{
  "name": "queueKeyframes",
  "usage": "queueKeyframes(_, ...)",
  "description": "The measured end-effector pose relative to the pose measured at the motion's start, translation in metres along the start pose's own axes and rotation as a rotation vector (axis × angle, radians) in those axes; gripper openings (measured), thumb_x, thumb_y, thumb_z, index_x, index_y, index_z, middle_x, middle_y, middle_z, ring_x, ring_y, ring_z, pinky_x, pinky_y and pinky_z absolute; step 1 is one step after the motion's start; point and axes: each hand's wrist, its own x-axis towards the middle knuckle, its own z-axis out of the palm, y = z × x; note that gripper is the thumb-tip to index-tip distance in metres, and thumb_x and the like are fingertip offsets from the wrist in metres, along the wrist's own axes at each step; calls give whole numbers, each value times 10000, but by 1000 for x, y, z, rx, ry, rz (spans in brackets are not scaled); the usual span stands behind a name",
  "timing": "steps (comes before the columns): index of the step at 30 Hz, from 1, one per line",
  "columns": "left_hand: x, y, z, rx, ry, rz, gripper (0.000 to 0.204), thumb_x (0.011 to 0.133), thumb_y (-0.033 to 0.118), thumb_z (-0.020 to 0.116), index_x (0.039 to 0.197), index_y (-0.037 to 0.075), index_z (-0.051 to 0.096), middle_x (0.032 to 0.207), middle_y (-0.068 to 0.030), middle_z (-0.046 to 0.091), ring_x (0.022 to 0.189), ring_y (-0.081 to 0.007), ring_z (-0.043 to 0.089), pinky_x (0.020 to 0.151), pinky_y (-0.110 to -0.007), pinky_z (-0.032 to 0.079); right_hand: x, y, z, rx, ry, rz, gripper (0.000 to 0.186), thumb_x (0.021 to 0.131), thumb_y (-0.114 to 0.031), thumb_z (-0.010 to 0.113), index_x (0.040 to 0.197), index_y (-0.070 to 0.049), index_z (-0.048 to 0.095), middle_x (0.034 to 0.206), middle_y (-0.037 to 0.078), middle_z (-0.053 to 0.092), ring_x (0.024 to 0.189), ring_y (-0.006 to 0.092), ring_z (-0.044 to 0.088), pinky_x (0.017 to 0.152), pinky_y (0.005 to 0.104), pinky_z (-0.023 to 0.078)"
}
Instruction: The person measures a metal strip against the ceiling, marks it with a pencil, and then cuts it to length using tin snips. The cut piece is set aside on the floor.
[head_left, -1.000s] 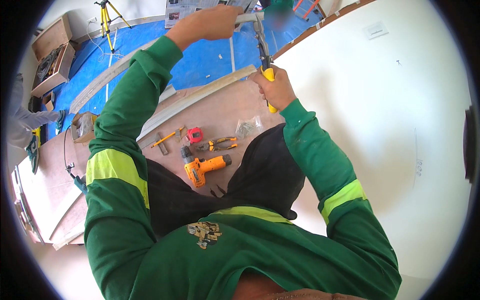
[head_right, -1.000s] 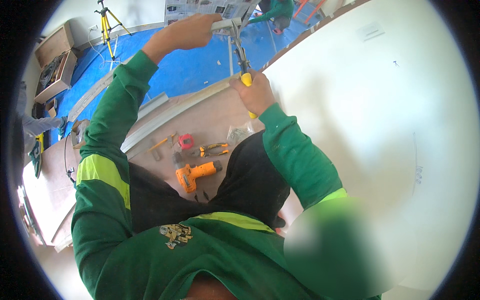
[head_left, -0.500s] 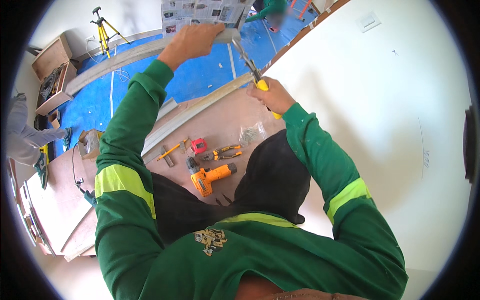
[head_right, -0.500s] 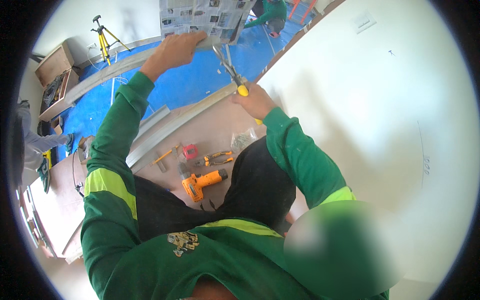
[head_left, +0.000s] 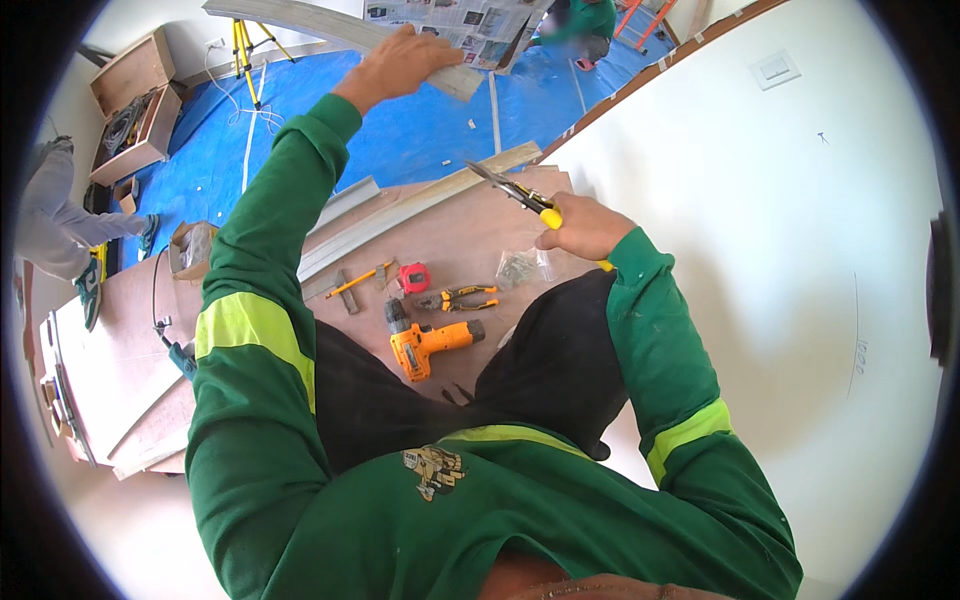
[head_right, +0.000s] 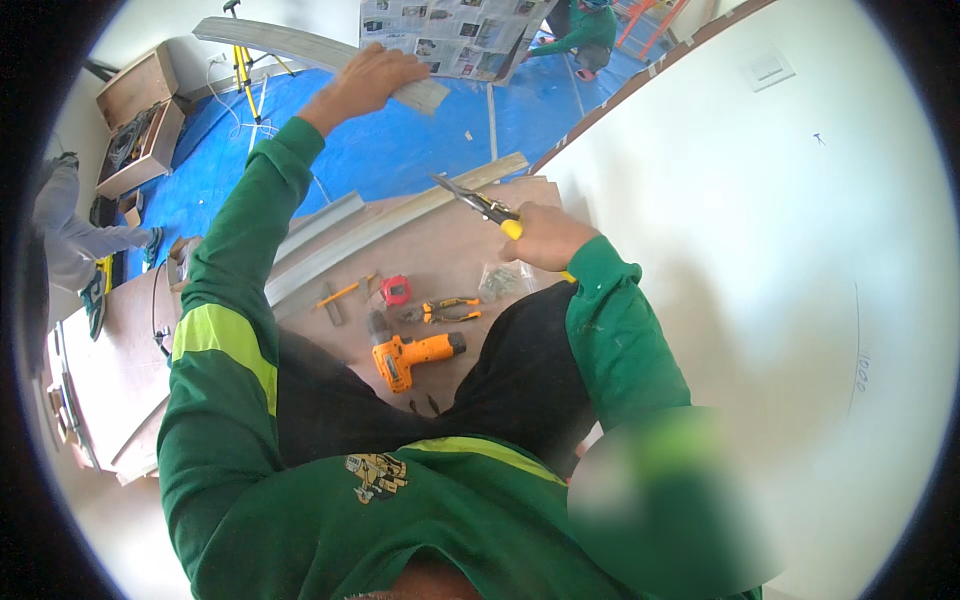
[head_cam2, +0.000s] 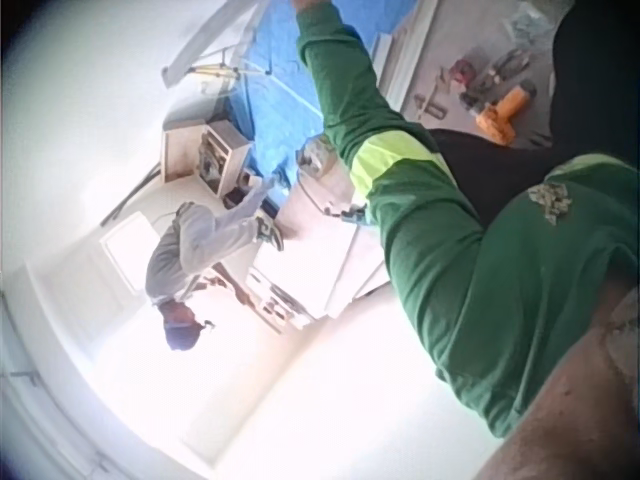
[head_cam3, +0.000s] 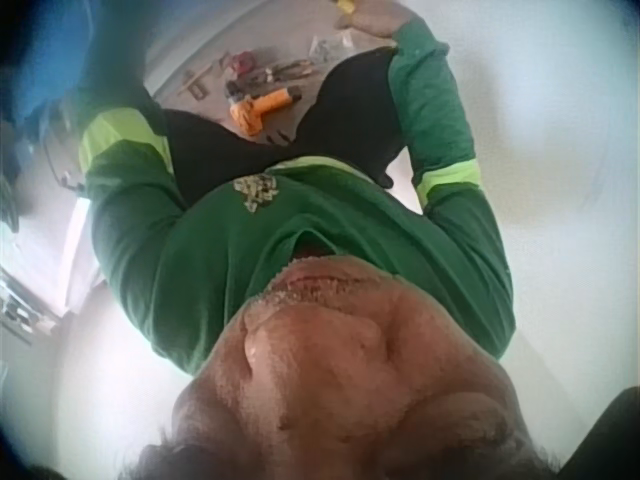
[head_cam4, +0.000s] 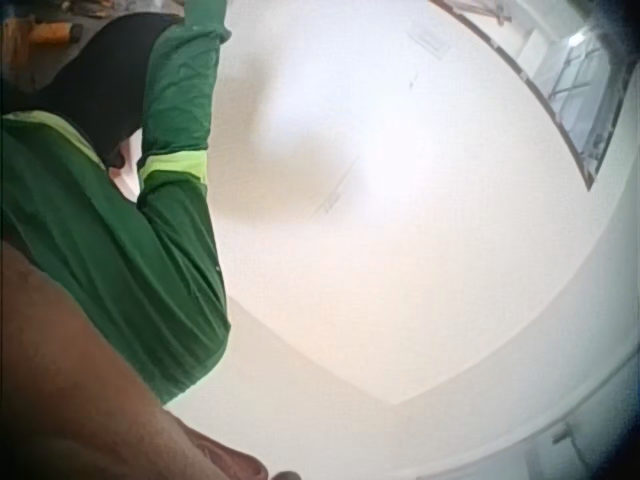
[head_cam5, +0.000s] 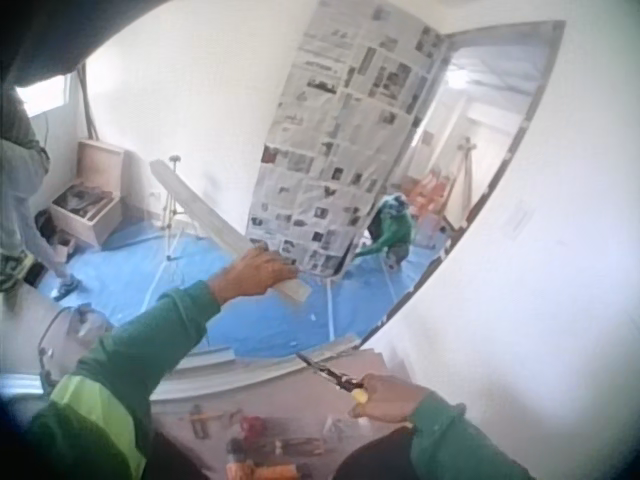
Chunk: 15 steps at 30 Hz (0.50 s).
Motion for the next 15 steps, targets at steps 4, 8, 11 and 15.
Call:
queueKeyframes(4,-3,-5,-8,-40,90,35,534,878,-17,716,1358,218,703,1263,-14,741,1172,-237,686,987,-431,462,4,4,-3,94,35,53,702,887,-421,788,1370,54,605,1279,278,687,1212,433,672,1023,476,517)
queueKeyframes(8,0,10,-13,-57,222,151,487,843,-40,727,1277,179,722,1195,-34,735,1157,-236,670,980,-407,450,14,14,0,231,152,-49,702,882,-422,812,1351,61,614,1208,220,693,1138,343,672,1001,428,510)
queueKeyframes(11,4,21,-17,-35,215,195,435,860,-19,720,1247,178,734,1174,-34,733,1141,-229,673,989,-402,454,18,19,4,282,155,-67,678,884,-415,827,1325,60,629,1124,162,702,1065,283,671,974,395,508)
queueKeyframes(15,6,32,-19,-76,238,252,341,898,24,697,1202,173,740,1174,-29,734,1103,-228,684,1006,-398,460,14,23,5,247,111,-31,647,891,-407,826,1300,58,641,1102,143,696,1040,264,661,961,380,509)
